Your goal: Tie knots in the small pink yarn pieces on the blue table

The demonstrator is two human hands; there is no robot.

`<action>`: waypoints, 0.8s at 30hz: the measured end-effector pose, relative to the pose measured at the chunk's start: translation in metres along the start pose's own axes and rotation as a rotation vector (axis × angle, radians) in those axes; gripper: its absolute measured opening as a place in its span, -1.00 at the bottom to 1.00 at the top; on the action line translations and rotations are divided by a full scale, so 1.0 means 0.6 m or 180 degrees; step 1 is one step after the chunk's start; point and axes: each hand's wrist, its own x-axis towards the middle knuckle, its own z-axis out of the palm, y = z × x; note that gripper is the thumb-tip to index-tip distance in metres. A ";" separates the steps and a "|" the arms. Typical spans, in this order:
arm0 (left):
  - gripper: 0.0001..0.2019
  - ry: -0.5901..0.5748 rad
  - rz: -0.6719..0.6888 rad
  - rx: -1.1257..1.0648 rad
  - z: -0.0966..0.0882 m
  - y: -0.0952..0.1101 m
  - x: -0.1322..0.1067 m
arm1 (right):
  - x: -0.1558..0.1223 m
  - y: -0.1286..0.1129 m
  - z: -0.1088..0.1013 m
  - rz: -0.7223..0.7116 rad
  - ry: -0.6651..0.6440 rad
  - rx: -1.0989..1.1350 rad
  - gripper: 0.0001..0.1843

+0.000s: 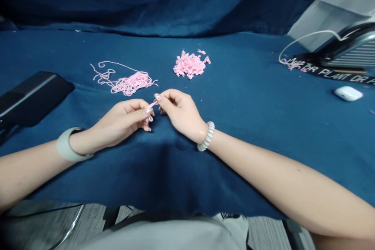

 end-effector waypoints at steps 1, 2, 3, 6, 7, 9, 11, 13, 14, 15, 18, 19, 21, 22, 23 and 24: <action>-0.86 0.0016 -0.0017 -0.0060 0.001 0.001 0.000 | -0.001 0.001 0.000 0.0007 -0.0006 0.0009 -0.68; -0.86 0.0030 -0.0040 -0.0131 0.002 0.002 0.000 | -0.002 0.003 0.001 0.0018 -0.0012 0.0028 -0.69; -0.86 0.0045 -0.0071 -0.0203 0.003 0.003 0.001 | -0.004 0.005 0.004 0.0032 -0.0011 0.0056 -0.70; -0.86 0.0077 -0.0150 -0.0384 0.005 0.008 0.000 | -0.003 0.008 0.012 0.0092 0.0030 0.0129 -0.80; -0.85 0.0076 -0.0172 -0.0416 0.005 0.009 0.000 | 0.004 0.008 0.011 0.0083 0.0068 0.0086 -0.83; -0.85 0.0056 -0.0198 -0.0437 0.004 0.011 -0.001 | 0.030 0.002 -0.012 -0.0077 0.0249 -0.0220 -0.81; -0.84 0.0058 -0.0210 -0.0410 0.002 0.010 -0.002 | 0.066 -0.010 -0.073 -0.0466 0.0662 -0.0841 -0.76; -0.82 0.0037 -0.0192 -0.0310 -0.001 0.006 -0.002 | 0.096 -0.022 -0.172 -0.0839 0.1239 -0.1640 -0.73; -0.81 0.0019 -0.0168 -0.0238 -0.002 0.004 -0.003 | 0.102 -0.025 -0.232 -0.0881 0.1622 -0.2115 -0.71; -0.80 0.0001 -0.0142 -0.0159 -0.002 0.002 -0.003 | 0.100 -0.023 -0.294 -0.0819 0.1974 -0.2569 -0.67; -0.78 0.0062 -0.0065 0.0266 -0.001 0.001 -0.007 | 0.043 0.013 -0.464 0.0123 0.2607 -0.3538 -0.55; -0.77 0.0115 -0.0044 0.0542 0.001 0.002 -0.008 | 0.012 0.032 -0.507 0.0556 0.2677 -0.3791 -0.47; -0.75 0.0236 0.0117 0.1248 0.005 0.007 -0.012 | -0.053 0.073 -0.568 0.1250 0.2767 -0.4087 -0.33; -0.75 0.0312 0.0277 0.1597 0.008 0.009 -0.013 | -0.081 0.092 -0.587 0.1423 0.2716 -0.4137 -0.35; -0.76 0.0398 0.0459 0.1889 0.010 0.011 -0.014 | -0.105 0.108 -0.600 0.1435 0.2657 -0.4128 -0.42; -0.77 0.0493 0.0637 0.2097 0.011 0.012 -0.015 | -0.122 0.120 -0.609 0.1383 0.2578 -0.4111 -0.51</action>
